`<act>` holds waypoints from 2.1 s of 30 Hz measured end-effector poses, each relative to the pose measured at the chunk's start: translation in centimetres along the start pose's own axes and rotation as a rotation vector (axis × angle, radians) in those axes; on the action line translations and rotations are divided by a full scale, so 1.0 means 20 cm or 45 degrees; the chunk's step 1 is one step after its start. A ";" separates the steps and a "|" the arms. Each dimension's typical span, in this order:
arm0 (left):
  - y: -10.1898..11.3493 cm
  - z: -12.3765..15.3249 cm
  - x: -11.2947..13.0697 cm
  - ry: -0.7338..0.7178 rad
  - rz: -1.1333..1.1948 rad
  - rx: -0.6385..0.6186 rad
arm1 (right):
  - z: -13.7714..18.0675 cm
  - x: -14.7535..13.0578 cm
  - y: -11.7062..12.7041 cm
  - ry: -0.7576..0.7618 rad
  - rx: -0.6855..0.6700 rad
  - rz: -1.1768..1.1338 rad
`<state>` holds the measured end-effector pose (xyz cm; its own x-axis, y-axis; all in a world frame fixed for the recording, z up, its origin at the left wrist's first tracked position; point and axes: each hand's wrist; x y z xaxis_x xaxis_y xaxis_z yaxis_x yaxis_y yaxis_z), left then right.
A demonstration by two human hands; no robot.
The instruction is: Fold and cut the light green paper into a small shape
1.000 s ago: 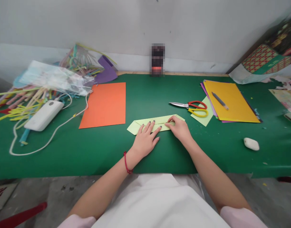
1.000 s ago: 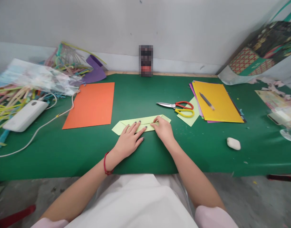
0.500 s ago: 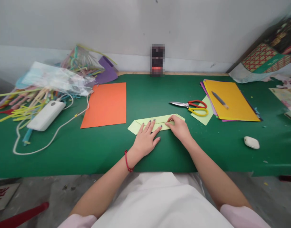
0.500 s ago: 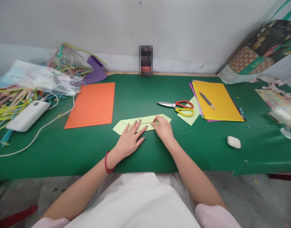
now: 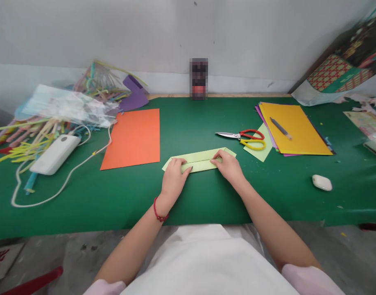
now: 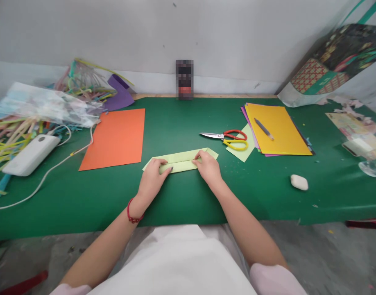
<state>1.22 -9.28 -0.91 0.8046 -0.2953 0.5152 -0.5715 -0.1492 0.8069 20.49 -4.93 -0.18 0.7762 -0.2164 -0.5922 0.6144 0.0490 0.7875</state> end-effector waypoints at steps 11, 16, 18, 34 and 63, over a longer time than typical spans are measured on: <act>0.02 0.00 0.00 0.257 0.147 0.033 | 0.00 0.00 0.00 -0.016 -0.007 0.000; 0.02 -0.01 0.02 0.251 0.025 -0.021 | 0.00 0.00 -0.01 -0.013 0.006 -0.014; 0.01 -0.01 0.03 0.198 -0.062 -0.047 | 0.00 0.00 0.00 -0.011 0.005 -0.018; -0.04 0.00 0.08 0.018 -0.638 -0.116 | 0.00 0.00 0.00 -0.039 -0.014 0.005; -0.12 -0.02 0.08 -0.307 -0.470 -0.373 | -0.01 0.03 -0.04 0.086 0.082 0.032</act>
<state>3.95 -9.08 -1.92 0.8640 -0.4868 0.1282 -0.1603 -0.0246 0.9868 20.53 -4.83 -1.20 0.8005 -0.1499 -0.5803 0.5857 -0.0097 0.8105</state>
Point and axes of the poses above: each hand's wrist, its own z-axis away from the middle knuckle, its own y-axis out of the back of the hand, x = y × z, and after that the axes turned 13 degrees about -y, right-handed
